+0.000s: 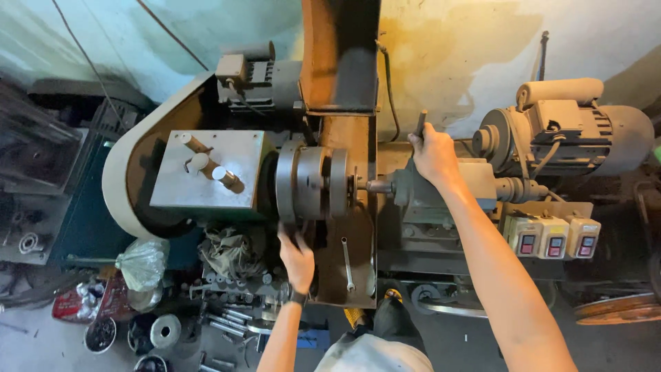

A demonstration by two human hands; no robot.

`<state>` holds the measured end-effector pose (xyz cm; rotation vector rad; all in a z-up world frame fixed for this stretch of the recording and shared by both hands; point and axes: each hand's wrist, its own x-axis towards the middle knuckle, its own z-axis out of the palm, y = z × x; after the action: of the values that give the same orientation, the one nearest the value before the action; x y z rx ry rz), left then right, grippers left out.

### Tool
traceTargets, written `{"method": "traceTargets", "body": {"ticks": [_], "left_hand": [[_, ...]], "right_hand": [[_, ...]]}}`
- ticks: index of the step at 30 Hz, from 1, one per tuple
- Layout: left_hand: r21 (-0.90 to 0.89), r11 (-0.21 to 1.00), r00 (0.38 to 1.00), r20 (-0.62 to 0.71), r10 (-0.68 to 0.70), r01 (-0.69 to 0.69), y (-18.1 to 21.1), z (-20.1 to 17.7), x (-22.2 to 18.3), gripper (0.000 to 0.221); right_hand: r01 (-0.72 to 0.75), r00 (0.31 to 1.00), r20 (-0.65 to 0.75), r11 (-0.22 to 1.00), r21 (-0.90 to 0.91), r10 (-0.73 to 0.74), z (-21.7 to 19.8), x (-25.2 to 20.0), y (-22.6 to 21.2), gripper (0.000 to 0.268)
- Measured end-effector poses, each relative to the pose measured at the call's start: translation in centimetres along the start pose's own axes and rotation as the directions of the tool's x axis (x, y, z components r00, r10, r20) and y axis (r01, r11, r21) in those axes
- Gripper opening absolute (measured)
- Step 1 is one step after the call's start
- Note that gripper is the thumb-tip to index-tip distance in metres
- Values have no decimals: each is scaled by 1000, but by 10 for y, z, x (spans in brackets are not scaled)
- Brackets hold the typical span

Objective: Operates a metal lathe to adjust and measure a workpiece.

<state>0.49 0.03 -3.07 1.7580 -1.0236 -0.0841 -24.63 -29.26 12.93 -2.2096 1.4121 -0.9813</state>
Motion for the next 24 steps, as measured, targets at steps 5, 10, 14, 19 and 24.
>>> {"method": "traceTargets", "body": {"ticks": [5, 10, 14, 19, 24], "left_hand": [[77, 982, 980, -91, 177, -170, 68, -24, 24, 57], [94, 896, 894, -79, 441, -434, 152, -17, 178, 39], [370, 928, 933, 345, -103, -35, 147, 5, 238, 45], [279, 960, 978, 204, -51, -8, 131, -18, 151, 46], [-92, 996, 999, -44, 9, -13, 47, -4, 34, 60]], "right_hand": [[33, 999, 19, 997, -66, -31, 0, -1, -5, 23], [15, 1000, 17, 1000, -14, -15, -2, -2, -6, 23], [5, 1000, 11, 1000, 20, -5, -7, -2, -9, 20], [34, 999, 28, 999, 9, -34, -8, -3, -8, 20], [16, 999, 37, 1000, 22, -17, -5, -1, -8, 16]]}}
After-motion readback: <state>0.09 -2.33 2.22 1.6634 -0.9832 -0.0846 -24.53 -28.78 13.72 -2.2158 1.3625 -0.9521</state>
